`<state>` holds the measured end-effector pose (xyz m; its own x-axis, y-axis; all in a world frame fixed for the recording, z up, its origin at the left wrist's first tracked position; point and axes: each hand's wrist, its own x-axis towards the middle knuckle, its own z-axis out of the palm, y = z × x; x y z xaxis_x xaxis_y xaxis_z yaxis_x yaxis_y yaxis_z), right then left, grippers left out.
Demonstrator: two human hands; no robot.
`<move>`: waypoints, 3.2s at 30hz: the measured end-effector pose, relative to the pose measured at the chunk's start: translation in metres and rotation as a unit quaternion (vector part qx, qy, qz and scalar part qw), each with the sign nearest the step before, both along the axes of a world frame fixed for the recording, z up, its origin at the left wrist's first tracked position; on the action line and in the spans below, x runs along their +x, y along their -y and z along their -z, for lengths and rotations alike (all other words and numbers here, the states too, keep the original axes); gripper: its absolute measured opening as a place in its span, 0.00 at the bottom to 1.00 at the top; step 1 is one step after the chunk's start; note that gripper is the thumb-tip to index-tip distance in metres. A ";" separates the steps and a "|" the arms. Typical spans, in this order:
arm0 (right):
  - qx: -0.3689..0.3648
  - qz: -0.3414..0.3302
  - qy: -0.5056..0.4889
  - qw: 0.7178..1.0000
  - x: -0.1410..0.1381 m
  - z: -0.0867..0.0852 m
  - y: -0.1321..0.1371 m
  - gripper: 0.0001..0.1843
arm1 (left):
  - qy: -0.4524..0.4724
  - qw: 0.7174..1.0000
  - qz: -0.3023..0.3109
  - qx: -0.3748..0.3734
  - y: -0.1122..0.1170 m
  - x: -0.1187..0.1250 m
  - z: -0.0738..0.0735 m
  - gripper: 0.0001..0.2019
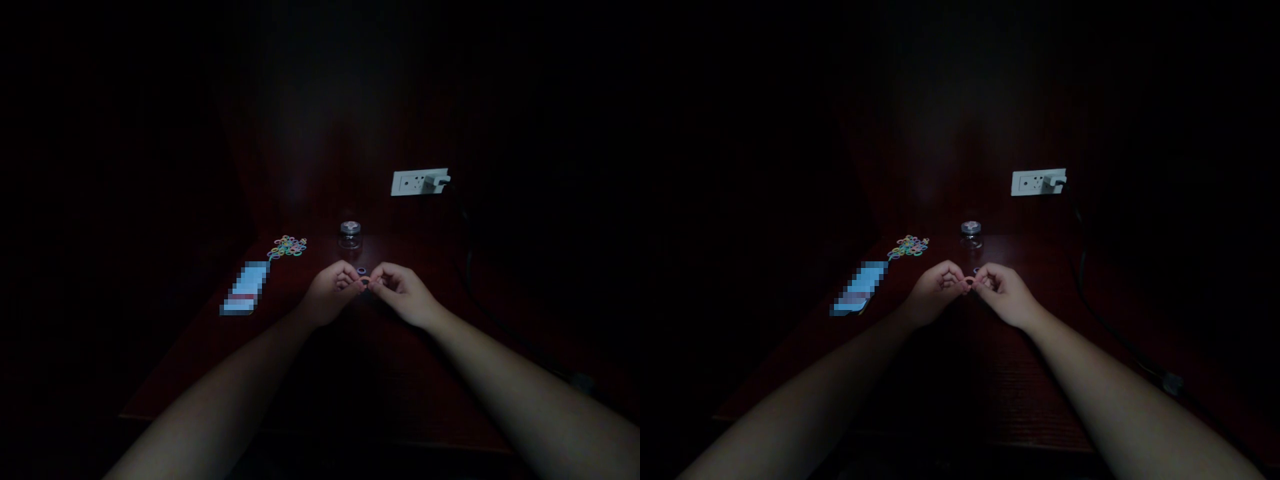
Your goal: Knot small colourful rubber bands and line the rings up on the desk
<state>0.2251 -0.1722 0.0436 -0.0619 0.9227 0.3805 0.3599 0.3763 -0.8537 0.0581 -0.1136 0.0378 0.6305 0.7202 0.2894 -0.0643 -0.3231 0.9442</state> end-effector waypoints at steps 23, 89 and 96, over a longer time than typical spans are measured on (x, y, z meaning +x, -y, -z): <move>-0.004 -0.001 0.006 1.000 0.000 0.001 0.000 0.09 | -0.017 0.999 0.013 0.026 0.003 -0.001 -0.003 0.08; 0.000 -0.014 0.040 0.999 0.003 0.003 0.001 0.09 | 0.011 0.997 0.029 -0.064 -0.008 0.004 0.005 0.12; 0.018 -0.001 0.051 0.999 0.004 0.004 0.000 0.08 | -0.005 0.997 0.019 -0.077 -0.007 0.004 0.004 0.12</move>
<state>0.2287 -0.1721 0.0395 -0.1049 0.9087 0.4041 0.4437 0.4064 -0.7987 0.0617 -0.1066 0.0334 0.6607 0.7308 0.1718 -0.0647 -0.1726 0.9829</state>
